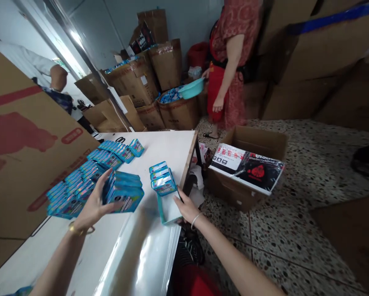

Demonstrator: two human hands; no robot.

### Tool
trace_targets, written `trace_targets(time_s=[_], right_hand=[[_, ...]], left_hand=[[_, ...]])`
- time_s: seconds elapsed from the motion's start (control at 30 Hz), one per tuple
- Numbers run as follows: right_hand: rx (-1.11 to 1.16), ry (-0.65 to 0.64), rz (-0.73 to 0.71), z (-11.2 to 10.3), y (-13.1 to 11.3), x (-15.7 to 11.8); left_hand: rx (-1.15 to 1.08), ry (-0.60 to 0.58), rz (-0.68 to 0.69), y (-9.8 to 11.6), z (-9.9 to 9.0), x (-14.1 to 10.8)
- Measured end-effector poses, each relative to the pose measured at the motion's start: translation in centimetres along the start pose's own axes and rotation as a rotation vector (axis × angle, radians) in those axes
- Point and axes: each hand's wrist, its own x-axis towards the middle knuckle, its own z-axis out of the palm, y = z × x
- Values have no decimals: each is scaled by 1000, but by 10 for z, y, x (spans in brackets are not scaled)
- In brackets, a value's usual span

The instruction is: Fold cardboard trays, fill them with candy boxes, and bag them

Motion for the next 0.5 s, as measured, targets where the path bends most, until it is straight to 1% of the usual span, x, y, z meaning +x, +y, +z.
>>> trace_targets(time_s=[0.07,0.1,0.17,0.23,0.3,0.37,0.43,0.5], right_hand=[[-25,25,-54,1,-2,2],[-27,44,-100,1,-2,3],[-8,63,-179,-2,-1,6],[37,21,-167,-4,2,8],[85,-48,-90,-5,6,9],[121,-94,-49,-4,10,9],[153,-108,-63,-4,11,10],[188,-110,-80,-5,12,10]], left_hand=[[-56,-115,91,18,-8,-24],[-76,-171,144,26,-7,-31],[-95,-265,245,41,6,-33],[-79,-319,333,50,28,-24],[-18,-323,401,54,53,-11],[90,-301,432,54,72,0],[207,-289,431,52,84,5],[296,-291,425,52,88,6]])
